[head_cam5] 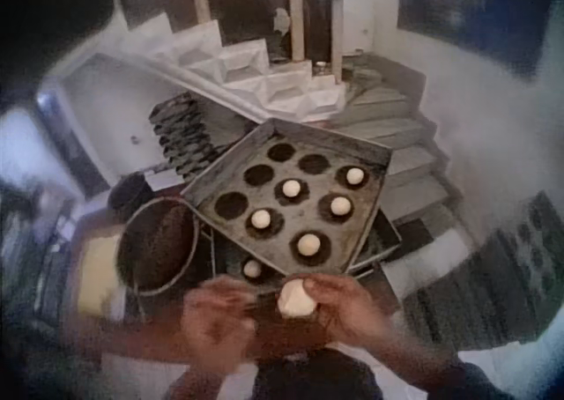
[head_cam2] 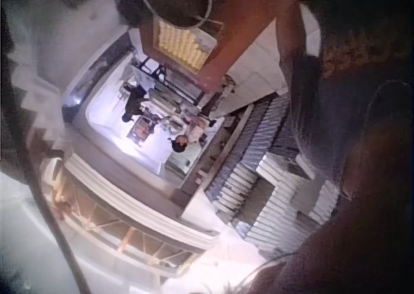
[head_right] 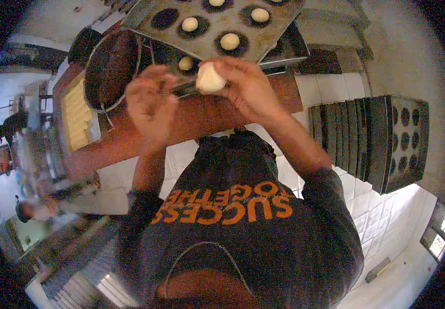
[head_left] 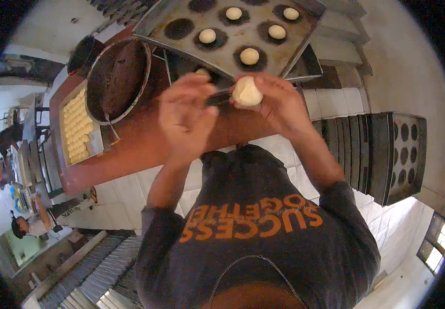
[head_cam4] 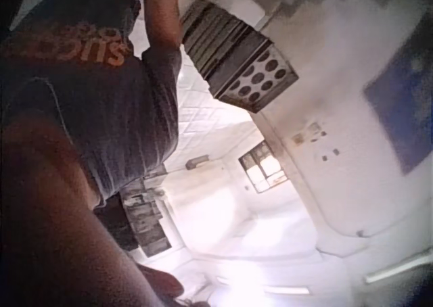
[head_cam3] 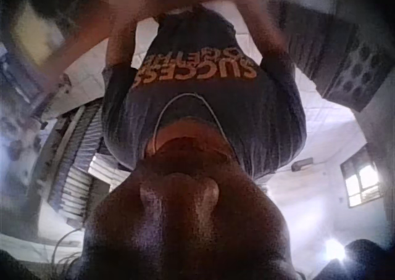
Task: The person prepares small dough balls by filling them with a chocolate mixture and placing them on baking trays.
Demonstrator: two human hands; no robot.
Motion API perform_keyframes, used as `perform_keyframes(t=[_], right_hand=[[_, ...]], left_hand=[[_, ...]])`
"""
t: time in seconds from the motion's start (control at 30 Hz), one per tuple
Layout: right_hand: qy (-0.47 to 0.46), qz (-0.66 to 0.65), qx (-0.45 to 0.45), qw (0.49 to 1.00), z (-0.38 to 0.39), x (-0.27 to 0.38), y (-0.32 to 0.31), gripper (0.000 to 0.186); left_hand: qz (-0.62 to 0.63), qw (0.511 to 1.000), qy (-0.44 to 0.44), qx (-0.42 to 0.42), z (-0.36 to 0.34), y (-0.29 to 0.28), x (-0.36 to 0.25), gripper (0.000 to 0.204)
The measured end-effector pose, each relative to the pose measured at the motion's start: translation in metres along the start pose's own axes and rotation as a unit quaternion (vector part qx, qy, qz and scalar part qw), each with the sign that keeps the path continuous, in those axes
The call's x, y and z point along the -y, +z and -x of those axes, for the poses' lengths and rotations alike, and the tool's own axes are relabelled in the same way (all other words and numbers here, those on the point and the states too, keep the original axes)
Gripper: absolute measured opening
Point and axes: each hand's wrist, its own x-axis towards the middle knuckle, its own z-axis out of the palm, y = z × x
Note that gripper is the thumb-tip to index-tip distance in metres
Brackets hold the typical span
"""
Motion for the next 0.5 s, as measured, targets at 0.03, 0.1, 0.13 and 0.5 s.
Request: perform_keyframes(t=[0.03,0.1,0.13,0.5], right_hand=[[0.01,-0.003,0.01,1.0,-0.006,0.007,-0.008,0.034],[0.03,0.009,0.019,0.999,-0.014,0.019,-0.014,0.035],[0.033,0.023,0.011,0.999,-0.017,0.026,-0.017,0.035],[-0.392,0.54,-0.231,0.708,-0.174,0.158,-0.051,0.035]], left_hand=[[0.022,0.998,-0.003,-0.056,0.001,-0.006,0.001,0.032],[-0.043,0.987,-0.039,-0.151,0.01,-0.033,-0.007,0.035],[-0.07,0.977,-0.057,-0.194,0.014,-0.047,-0.007,0.037],[-0.245,0.864,-0.164,-0.408,0.134,-0.133,0.006,0.014]])
